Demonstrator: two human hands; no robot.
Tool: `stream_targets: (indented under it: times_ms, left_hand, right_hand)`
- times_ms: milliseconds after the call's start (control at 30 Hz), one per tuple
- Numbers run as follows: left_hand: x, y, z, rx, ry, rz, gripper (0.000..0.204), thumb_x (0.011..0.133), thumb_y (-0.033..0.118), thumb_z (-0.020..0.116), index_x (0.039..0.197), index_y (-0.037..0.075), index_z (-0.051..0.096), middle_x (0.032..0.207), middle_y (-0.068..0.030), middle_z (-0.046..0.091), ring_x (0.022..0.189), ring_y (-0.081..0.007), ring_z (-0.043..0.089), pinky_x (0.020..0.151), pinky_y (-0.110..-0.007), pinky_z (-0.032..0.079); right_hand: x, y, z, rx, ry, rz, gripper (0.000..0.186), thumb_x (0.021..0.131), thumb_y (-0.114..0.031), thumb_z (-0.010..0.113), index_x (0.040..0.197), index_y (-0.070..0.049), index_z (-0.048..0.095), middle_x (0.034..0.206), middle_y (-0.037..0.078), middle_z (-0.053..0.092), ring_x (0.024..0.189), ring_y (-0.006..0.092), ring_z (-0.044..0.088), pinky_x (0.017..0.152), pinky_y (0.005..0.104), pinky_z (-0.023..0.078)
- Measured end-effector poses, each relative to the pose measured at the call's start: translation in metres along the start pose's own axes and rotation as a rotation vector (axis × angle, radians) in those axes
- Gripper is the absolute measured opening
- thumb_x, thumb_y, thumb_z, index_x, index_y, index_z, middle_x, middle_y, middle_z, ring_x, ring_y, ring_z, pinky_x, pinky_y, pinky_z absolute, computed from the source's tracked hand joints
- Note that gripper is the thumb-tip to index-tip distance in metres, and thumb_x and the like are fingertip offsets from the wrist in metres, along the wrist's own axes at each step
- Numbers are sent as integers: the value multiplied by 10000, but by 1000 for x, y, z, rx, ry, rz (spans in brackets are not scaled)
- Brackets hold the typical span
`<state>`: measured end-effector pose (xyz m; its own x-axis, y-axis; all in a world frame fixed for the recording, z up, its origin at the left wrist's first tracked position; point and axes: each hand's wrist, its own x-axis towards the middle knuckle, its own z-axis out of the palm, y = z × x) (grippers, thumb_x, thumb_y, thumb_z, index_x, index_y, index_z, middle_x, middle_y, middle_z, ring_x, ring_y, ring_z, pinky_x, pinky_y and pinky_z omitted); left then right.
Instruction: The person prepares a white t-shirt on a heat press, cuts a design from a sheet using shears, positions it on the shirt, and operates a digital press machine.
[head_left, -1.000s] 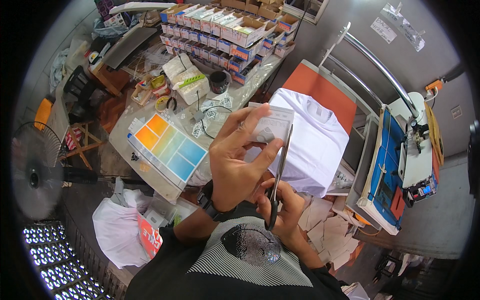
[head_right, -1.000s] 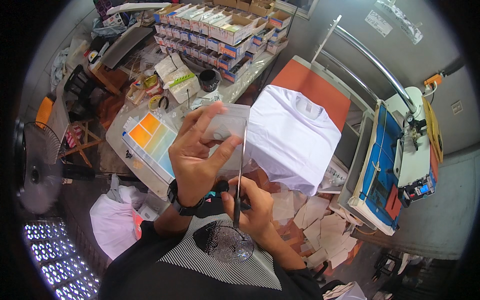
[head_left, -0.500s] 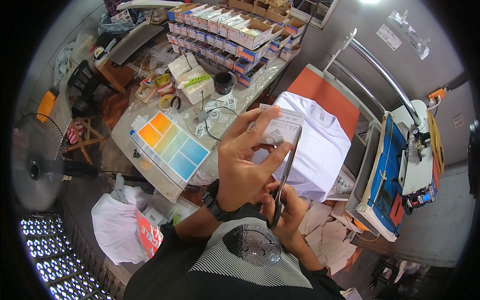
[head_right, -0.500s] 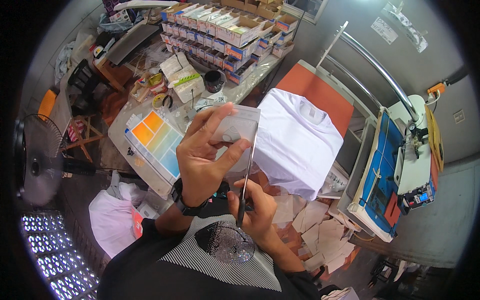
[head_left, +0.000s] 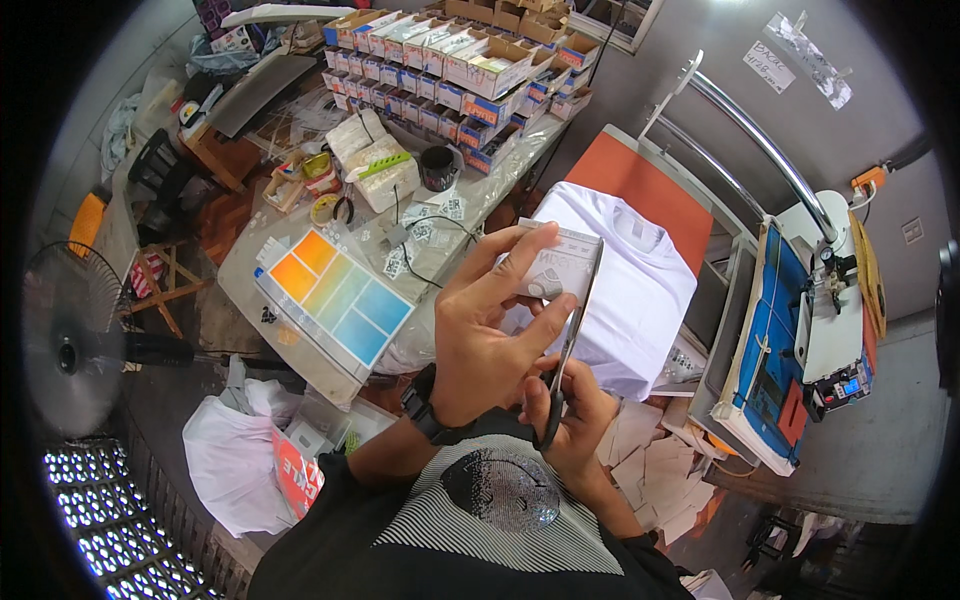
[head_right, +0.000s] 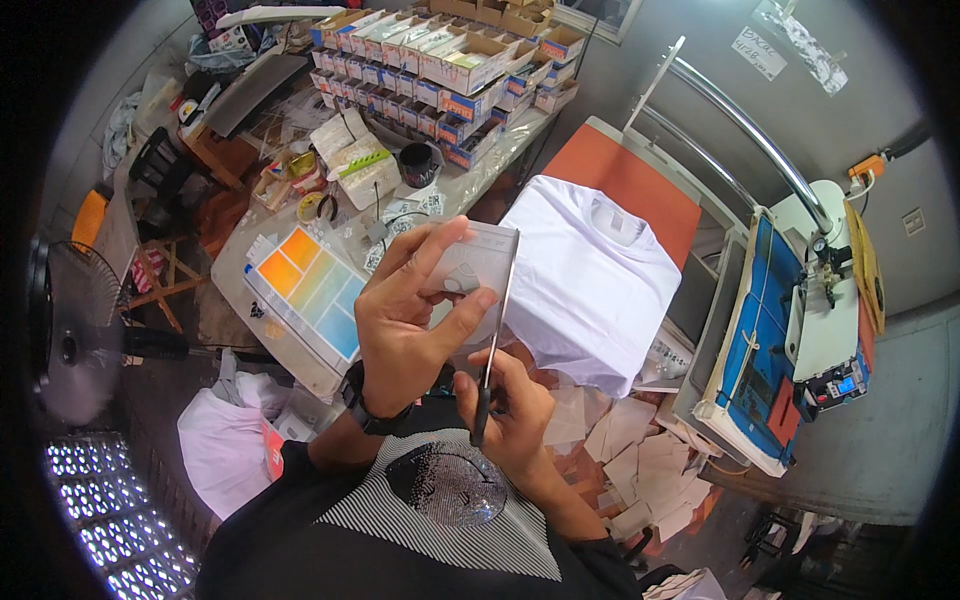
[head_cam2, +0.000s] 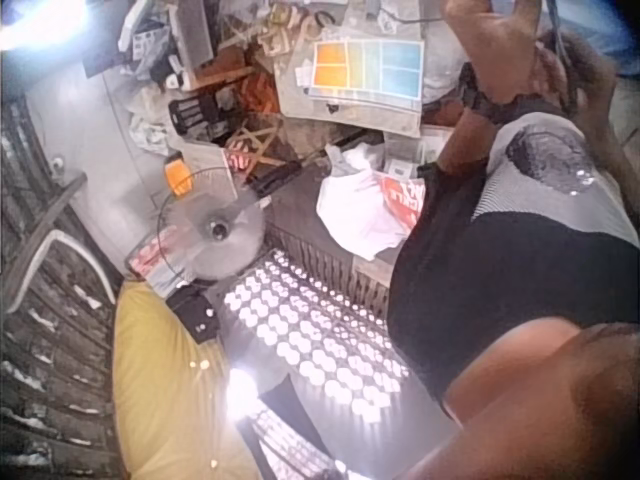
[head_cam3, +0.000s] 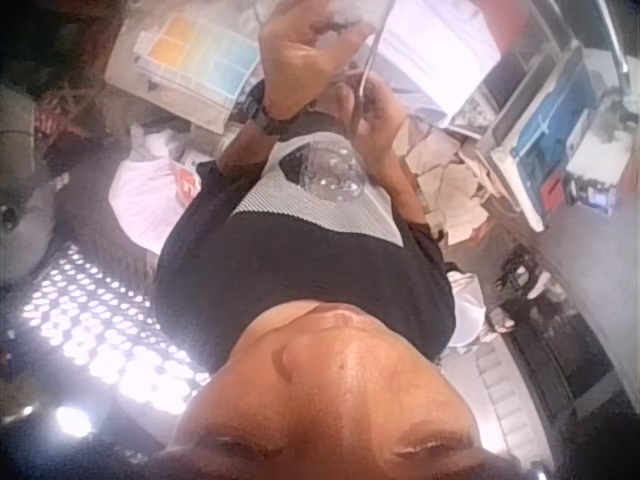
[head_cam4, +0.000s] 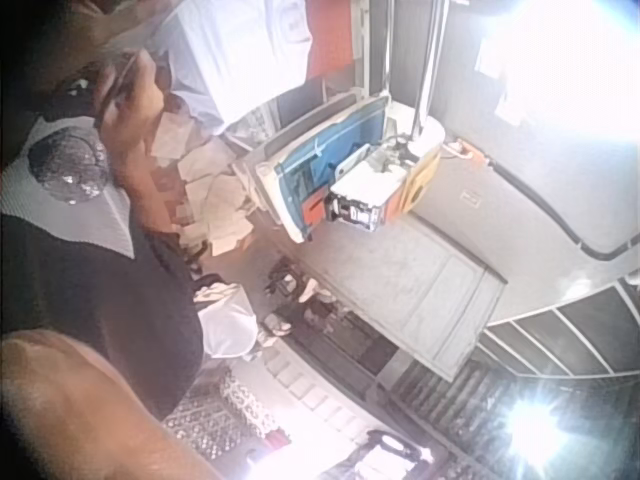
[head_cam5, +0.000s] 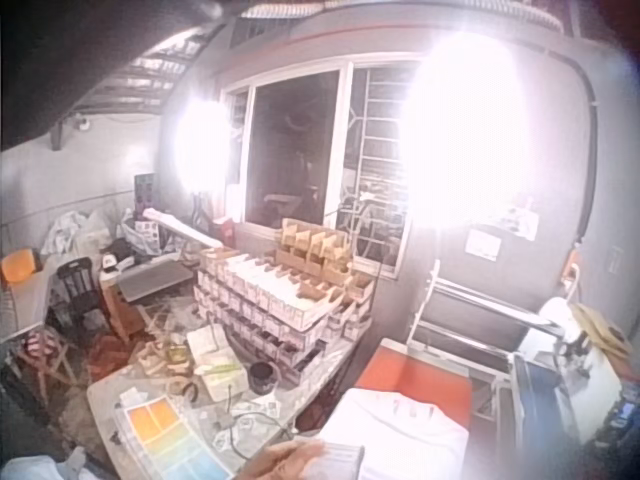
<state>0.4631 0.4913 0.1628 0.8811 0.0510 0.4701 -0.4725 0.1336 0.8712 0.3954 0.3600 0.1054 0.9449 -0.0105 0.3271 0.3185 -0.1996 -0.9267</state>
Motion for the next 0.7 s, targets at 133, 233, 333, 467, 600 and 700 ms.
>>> stream_targets:
  times_ms: [133, 233, 333, 467, 600, 700]
  left_hand:
    - [0, -2, 1, 3, -6, -22, 562, 801, -105, 698, 1334, -54, 529, 1307, -115, 494, 1112, -197, 602, 831, -269, 567]
    - [2, -5, -1, -18, 13, -32, 546, 799, -111, 695, 1320, -54, 543, 1312, -114, 490, 1102, -190, 604, 835, -269, 566]
    - [2, -14, -9, 35, 17, -53, 601, 796, -119, 691, 1362, -45, 503, 1306, -112, 499, 1075, -175, 616, 838, -261, 560]
    - [-2, -25, -35, -28, 131, -168, 733, 802, -83, 690, 1458, 10, 378, 1215, -103, 564, 978, -141, 637, 761, -252, 558]
    - [-22, -62, -83, -18, 211, -370, 811, 827, -117, 652, 1514, 40, 251, 1133, -101, 585, 923, -132, 645, 764, -239, 537]
    - [-55, -90, -135, 3, 315, -530, 552, 836, -87, 651, 1345, -10, 451, 1084, -104, 625, 888, -135, 657, 769, -240, 537]
  right_hand:
    - [3, 1, -3, -5, -16, 10, 242, 851, -78, 740, 1041, 2, 613, 569, -24, 513, 478, 16, 437, 437, 195, 311]
    - [8, -6, 1, 42, -20, 60, 264, 860, -80, 737, 1065, 13, 600, 589, -15, 552, 493, 22, 488, 435, 198, 343]
    - [10, -8, 7, 179, 62, 248, 330, 869, -90, 736, 1125, 23, 561, 619, 3, 596, 501, 40, 530, 433, 205, 385]
    - [24, 11, 14, 140, 50, 434, 479, 880, -168, 739, 1257, -24, 481, 649, 42, 616, 508, 79, 565, 423, 219, 422]
    - [39, 61, 33, 22, -119, 639, 534, 809, -180, 810, 1253, -49, 543, 633, 26, 613, 526, 62, 520, 425, 237, 379]
    - [67, 95, 65, -75, -360, 616, 472, 835, -181, 783, 1254, -64, 599, 655, 14, 608, 588, 53, 504, 522, 254, 415]
